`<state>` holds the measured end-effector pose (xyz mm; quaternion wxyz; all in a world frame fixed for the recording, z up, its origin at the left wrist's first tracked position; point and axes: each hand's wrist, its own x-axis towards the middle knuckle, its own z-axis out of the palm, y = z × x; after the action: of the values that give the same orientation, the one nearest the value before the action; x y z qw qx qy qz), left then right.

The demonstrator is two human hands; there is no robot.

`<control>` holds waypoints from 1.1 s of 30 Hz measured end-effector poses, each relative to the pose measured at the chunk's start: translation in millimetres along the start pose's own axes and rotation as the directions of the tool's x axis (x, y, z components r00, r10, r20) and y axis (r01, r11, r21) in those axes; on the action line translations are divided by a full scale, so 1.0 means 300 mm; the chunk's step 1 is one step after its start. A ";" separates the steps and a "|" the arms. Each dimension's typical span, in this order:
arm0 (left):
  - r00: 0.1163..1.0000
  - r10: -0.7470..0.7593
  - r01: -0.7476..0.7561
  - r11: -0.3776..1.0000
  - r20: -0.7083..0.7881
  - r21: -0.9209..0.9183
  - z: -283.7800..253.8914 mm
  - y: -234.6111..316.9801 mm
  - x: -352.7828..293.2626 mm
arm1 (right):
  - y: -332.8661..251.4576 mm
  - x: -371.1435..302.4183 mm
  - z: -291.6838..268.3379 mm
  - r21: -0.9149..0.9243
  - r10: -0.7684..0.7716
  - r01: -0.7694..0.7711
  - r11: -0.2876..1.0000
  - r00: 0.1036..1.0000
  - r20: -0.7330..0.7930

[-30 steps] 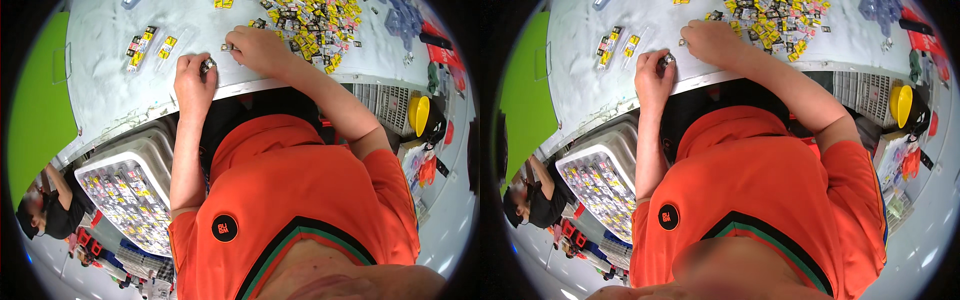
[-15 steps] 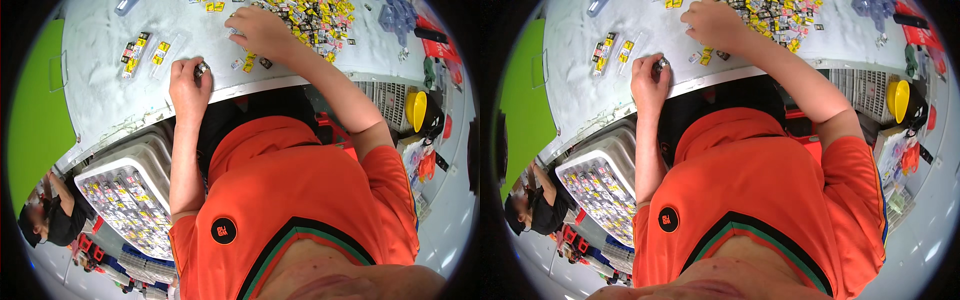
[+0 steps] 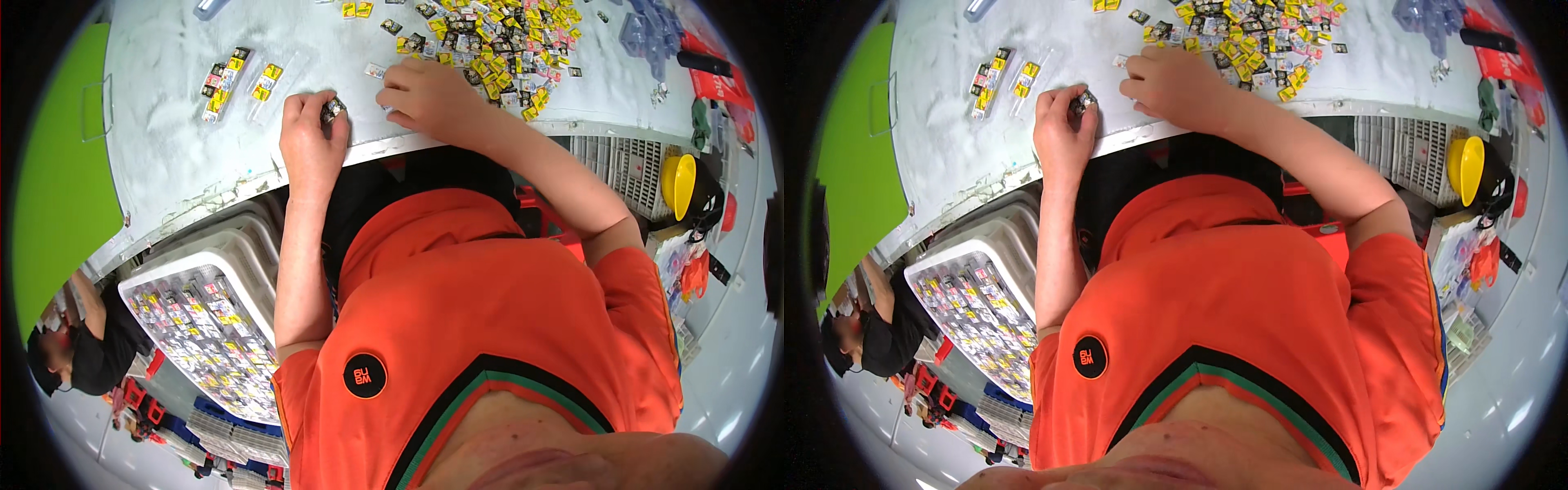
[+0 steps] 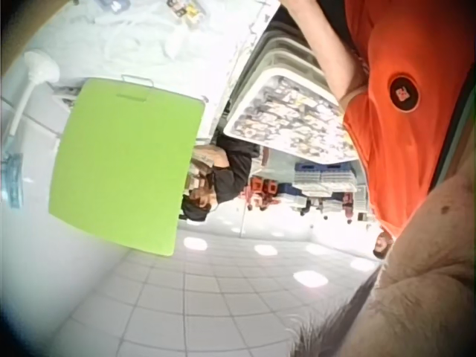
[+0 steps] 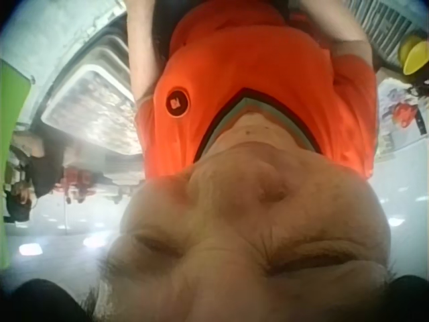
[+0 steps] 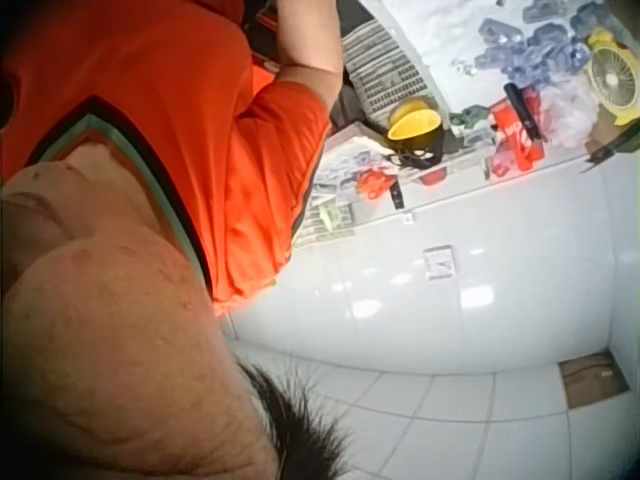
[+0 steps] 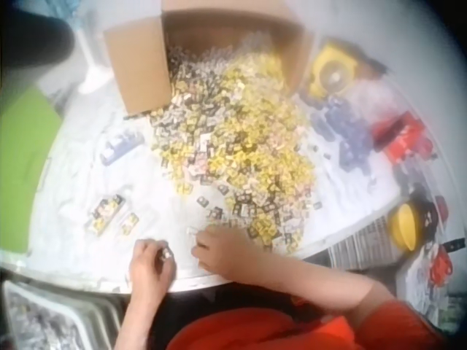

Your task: The person packages small tiles by picking them from a pile on the table and sliding them into clear plastic cases by hand.

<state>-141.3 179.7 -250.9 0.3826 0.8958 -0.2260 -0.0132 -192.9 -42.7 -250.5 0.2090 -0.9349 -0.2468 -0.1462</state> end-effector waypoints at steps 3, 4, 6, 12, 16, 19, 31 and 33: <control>1.000 0.024 -0.024 1.000 -0.011 0.009 0.004 -0.005 -0.001 | -0.019 0.025 0.030 -0.071 0.116 -0.115 0.991 0.993 0.007; 1.000 0.016 -0.016 1.000 -0.002 0.005 0.004 -0.003 -0.007 | -0.020 0.036 0.033 -0.075 0.197 -0.197 0.978 0.980 -0.009; 1.000 0.010 -0.010 1.000 0.001 0.002 0.003 -0.005 -0.008 | -0.013 0.056 0.031 -0.032 0.260 -0.263 0.964 0.963 -0.072; 0.999 0.031 -0.031 0.999 -0.007 0.015 0.001 -0.005 -0.004 | 0.066 0.046 0.010 0.045 0.198 -0.195 0.980 0.978 -0.062; 0.999 0.045 -0.045 0.999 -0.016 0.015 0.006 0.013 -0.002 | 0.043 0.046 0.033 -0.040 0.141 -0.141 0.989 0.990 -0.001; 0.999 0.041 -0.041 0.999 -0.015 0.013 0.002 0.018 -0.008 | 0.008 0.055 0.009 0.007 0.205 -0.205 0.979 0.979 0.016; 1.000 -0.015 0.015 1.000 0.003 -0.003 -0.005 0.016 -0.020 | -0.026 0.102 0.067 -0.009 0.178 -0.178 0.984 0.982 0.070; 1.000 -0.028 0.028 1.000 -0.005 -0.001 -0.008 0.008 -0.018 | -0.027 0.105 0.062 0.028 0.191 -0.192 0.981 0.981 0.037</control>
<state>-146.7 182.0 -248.3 0.3835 0.8986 -0.2125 -0.0164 -167.5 -15.0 -252.1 0.2324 -0.9533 -0.1614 -0.1057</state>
